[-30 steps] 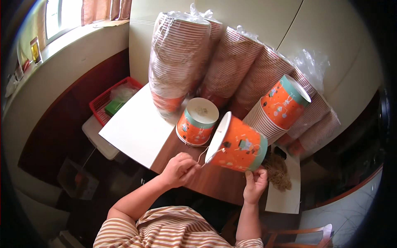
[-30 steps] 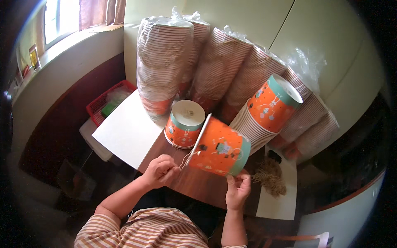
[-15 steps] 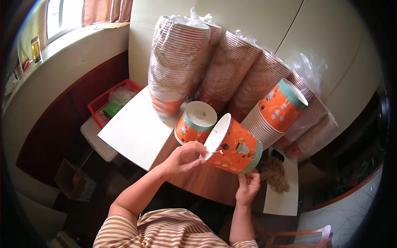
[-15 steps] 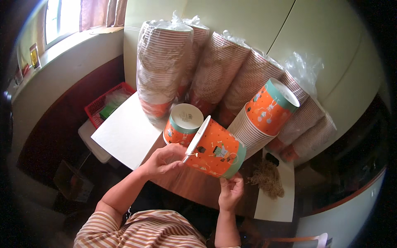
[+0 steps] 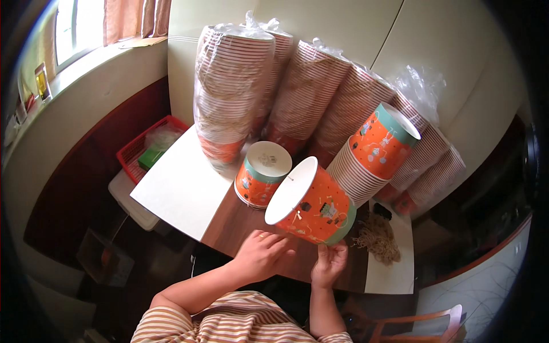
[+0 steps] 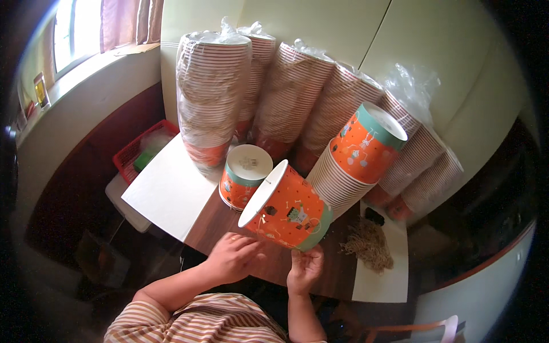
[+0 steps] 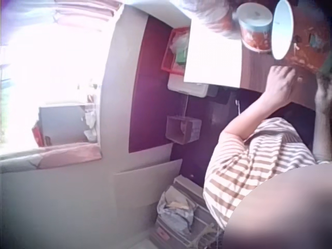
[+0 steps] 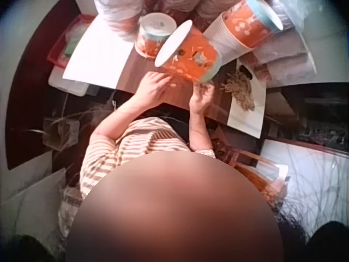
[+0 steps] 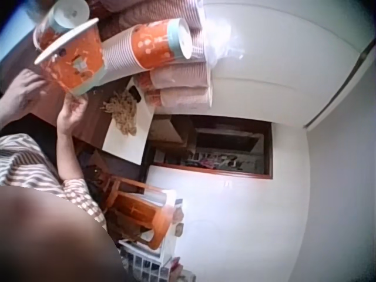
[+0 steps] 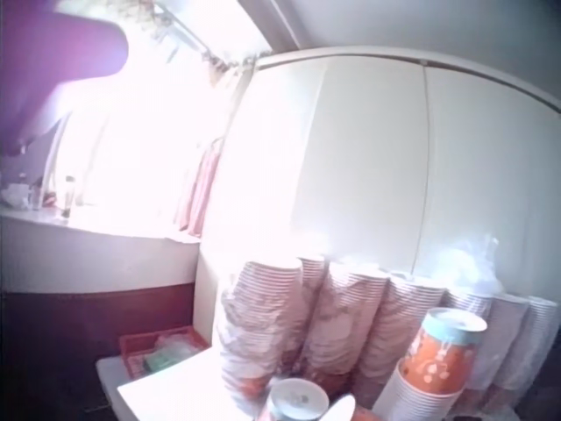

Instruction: Attaching rubber band loops to paper bowls and organizing them into stacks.

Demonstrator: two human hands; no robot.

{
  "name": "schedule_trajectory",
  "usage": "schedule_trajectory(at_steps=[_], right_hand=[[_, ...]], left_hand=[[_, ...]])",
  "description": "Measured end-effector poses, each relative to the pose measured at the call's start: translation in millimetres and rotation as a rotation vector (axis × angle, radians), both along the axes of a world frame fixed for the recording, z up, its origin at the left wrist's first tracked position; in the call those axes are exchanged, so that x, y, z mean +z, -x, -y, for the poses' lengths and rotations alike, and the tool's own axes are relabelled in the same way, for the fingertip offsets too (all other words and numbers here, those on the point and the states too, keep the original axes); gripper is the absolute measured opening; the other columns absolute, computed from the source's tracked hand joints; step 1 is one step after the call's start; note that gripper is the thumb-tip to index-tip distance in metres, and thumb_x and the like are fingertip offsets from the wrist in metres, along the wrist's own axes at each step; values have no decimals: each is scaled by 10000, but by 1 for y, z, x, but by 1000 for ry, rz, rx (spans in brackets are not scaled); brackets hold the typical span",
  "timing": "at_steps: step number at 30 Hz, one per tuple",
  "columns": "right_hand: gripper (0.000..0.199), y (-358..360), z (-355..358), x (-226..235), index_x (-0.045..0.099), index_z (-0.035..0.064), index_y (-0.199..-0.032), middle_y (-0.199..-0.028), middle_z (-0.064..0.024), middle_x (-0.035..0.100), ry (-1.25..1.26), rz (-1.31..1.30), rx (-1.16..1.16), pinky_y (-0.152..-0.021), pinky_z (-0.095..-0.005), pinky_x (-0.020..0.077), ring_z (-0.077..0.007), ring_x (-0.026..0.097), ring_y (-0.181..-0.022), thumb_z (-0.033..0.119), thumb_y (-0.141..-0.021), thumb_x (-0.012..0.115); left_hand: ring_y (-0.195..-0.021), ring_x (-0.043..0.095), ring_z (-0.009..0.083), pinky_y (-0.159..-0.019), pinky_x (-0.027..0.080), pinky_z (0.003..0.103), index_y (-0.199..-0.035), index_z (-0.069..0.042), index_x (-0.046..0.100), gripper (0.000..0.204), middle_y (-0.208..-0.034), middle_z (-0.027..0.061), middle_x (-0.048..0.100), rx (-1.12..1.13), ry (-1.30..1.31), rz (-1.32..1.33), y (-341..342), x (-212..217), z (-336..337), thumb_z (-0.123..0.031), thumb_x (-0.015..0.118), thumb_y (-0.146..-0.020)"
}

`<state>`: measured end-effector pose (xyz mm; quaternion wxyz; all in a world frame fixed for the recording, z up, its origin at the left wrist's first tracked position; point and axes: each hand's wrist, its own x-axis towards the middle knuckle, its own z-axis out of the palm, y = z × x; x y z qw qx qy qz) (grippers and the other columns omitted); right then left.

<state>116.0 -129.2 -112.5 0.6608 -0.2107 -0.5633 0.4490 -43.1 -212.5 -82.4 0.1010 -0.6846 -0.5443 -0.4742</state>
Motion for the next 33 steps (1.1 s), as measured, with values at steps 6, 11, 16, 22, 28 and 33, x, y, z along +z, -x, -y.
schedule_trajectory(at_steps=[6, 11, 16, 22, 28, 33], right_hand=[[209, -8, -6, -20, 501, 37, -945, -1018, -60, 567, 102, 6, 67, -855, -274, 416, -119, 525, -929, 61, -836, 678], [190, 2, 5, -16, 513, 48, -942, -1020, -47, 574, 88, 48, 52, -817, -257, 427, -96, 526, -894, 50, -837, 671], [185, 6, 15, -11, 515, 63, -936, -1020, -30, 572, 106, 29, 46, -752, -225, 436, -72, 519, -860, 42, -836, 670], [208, 4, 20, -8, 496, 57, -915, -968, -26, 545, 260, 126, 72, -700, -201, 423, -50, 475, -784, 44, -826, 685], [227, 8, 15, -13, 482, 62, -891, -824, 24, 489, 265, 74, 59, -695, -200, 413, -52, 439, -736, 98, -831, 698], [247, -8, -1, -29, 491, 36, -954, -895, -40, 579, 267, 82, 51, -679, -257, 491, -101, 555, -743, 103, -831, 694]], left_hand=[[-679, 565, 217, -714, 415, 336, -897, -53, 664, 138, -767, 60, 604, 81, -167, 275, 32, 48, 7, -124, 681, -780], [-789, 618, 155, -697, 500, 270, -989, 28, 638, 182, -877, 95, 635, -303, 137, 827, 29, 39, -12, -121, 611, -890], [-720, 582, 63, -636, 476, 214, -950, 23, 652, 165, -778, 31, 648, -224, 181, 1021, 21, 30, -14, -124, 640, -875], [-704, 567, 44, -643, 473, 213, -910, 17, 660, 139, -760, 9, 651, -154, 92, 1032, 18, 27, -18, -103, 676, -841], [-773, 582, 63, -700, 480, 222, -960, 18, 655, 190, -833, 29, 662, -210, 187, 1006, 21, 18, -14, -102, 699, -820], [-1082, 524, 151, -861, 459, 264, -1290, 11, 470, 482, -1149, 120, 583, -439, 162, 863, 35, 20, -2, -40, 630, -838]])
